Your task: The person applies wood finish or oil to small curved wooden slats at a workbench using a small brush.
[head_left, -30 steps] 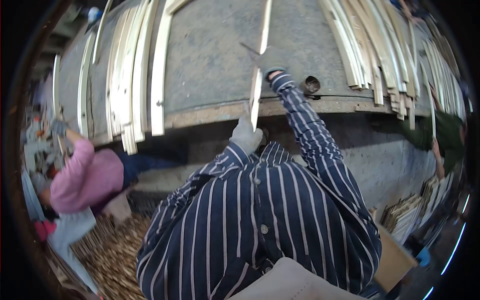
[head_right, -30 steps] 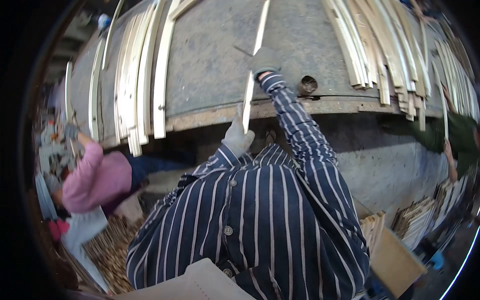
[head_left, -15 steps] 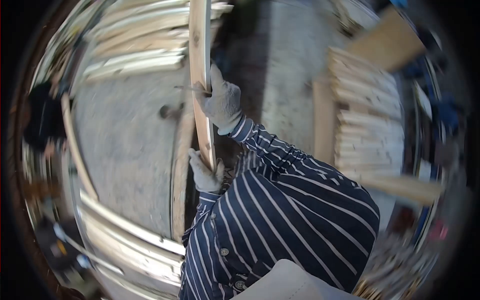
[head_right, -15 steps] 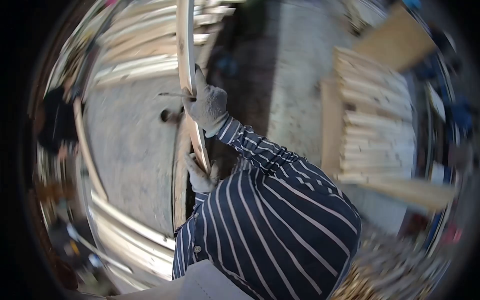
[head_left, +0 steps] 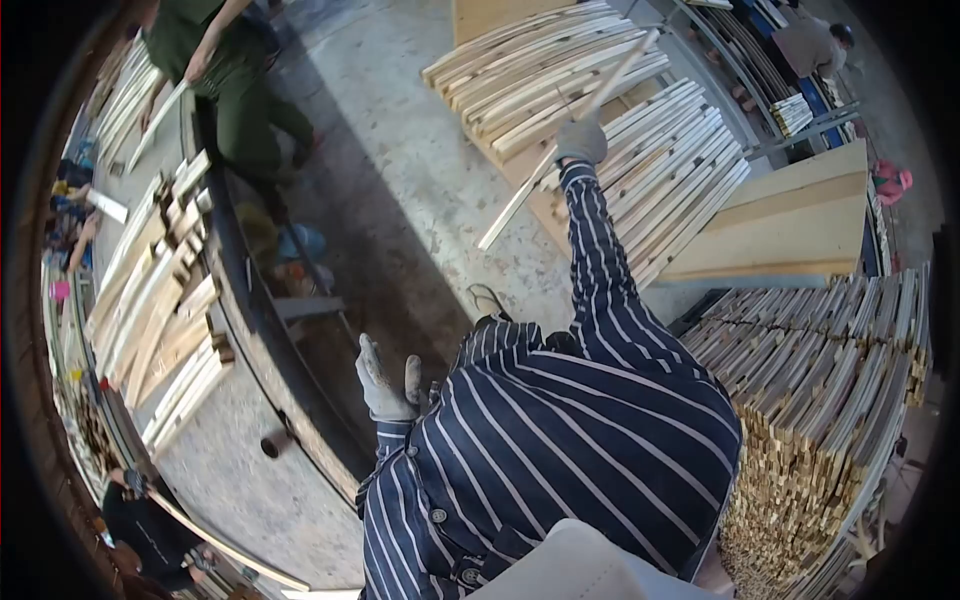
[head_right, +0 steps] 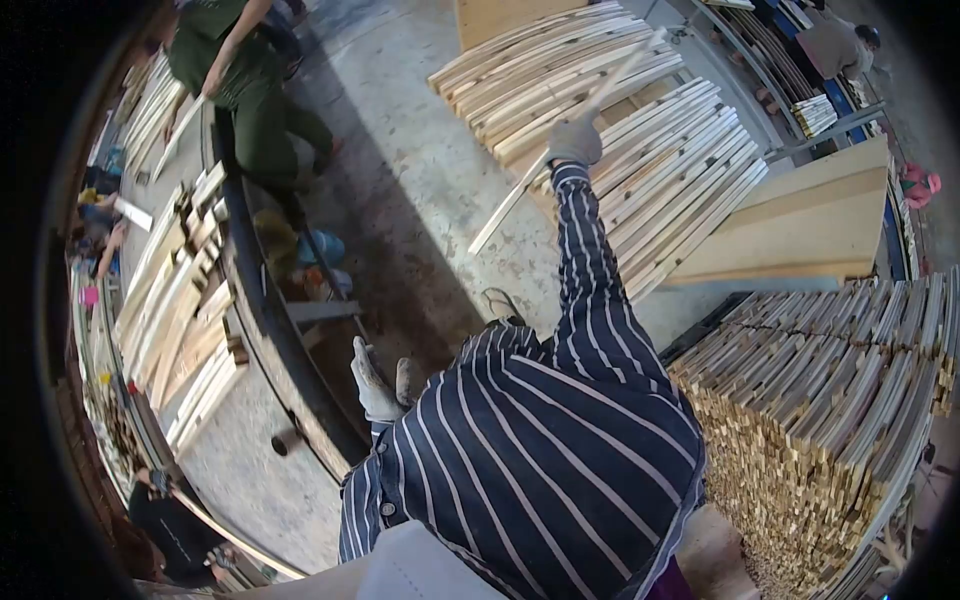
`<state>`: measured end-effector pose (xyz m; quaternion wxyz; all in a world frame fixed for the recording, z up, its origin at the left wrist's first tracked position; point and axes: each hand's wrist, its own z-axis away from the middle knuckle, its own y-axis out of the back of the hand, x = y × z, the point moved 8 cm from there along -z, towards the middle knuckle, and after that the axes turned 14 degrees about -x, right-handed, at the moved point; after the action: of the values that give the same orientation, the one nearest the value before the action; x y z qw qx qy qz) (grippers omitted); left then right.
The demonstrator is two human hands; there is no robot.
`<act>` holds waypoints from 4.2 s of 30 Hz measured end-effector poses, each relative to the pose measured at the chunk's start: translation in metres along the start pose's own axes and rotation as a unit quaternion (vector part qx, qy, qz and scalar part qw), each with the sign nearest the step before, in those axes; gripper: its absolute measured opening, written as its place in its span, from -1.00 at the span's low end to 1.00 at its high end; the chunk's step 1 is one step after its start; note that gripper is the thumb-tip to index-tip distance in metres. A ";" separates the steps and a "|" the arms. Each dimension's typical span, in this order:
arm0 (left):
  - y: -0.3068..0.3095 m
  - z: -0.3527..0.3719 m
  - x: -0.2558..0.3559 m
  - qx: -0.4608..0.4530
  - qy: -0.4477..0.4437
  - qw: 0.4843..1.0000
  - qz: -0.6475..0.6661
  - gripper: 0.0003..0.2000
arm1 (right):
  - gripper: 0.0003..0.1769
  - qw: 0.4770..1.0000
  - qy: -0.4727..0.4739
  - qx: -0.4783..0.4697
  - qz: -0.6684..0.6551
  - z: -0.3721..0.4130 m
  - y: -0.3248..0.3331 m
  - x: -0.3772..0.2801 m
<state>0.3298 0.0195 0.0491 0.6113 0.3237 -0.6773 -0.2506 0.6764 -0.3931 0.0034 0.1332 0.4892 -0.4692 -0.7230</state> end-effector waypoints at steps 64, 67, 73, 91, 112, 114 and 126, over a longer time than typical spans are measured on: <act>0.073 0.589 -0.022 0.277 0.874 0.393 -0.069 -0.09 | -0.53 0.370 0.804 -0.457 -0.092 0.778 -0.071 -0.206; 0.056 0.606 -0.036 0.302 0.868 0.394 0.013 -0.02 | -0.54 0.295 0.837 -0.451 -0.097 0.807 -0.058 -0.181; 0.054 0.620 -0.031 0.351 0.833 0.411 0.121 -0.24 | -0.67 0.186 0.781 -0.595 0.026 0.842 -0.079 -0.131; 0.058 0.536 0.012 0.637 0.486 0.506 0.320 -0.22 | -0.61 -0.032 0.730 -0.682 -0.015 0.931 -0.026 -0.035; 0.056 0.506 0.012 0.687 0.285 0.443 0.500 -0.61 | -0.57 -0.078 0.752 -0.653 -0.050 0.918 -0.005 -0.036; 0.056 0.504 0.011 0.697 0.259 0.443 0.501 -0.63 | -0.57 -0.083 0.789 -0.605 -0.068 0.916 0.000 -0.035; 0.068 0.493 0.012 0.691 0.283 0.433 0.504 -0.51 | -0.53 -0.047 0.800 -0.593 -0.080 0.905 -0.011 -0.057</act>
<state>-0.1675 0.0278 0.0446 0.3596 0.2923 -0.4567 0.7594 -0.0467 0.1460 0.1006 -0.6012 -0.5142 -0.5962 -0.1366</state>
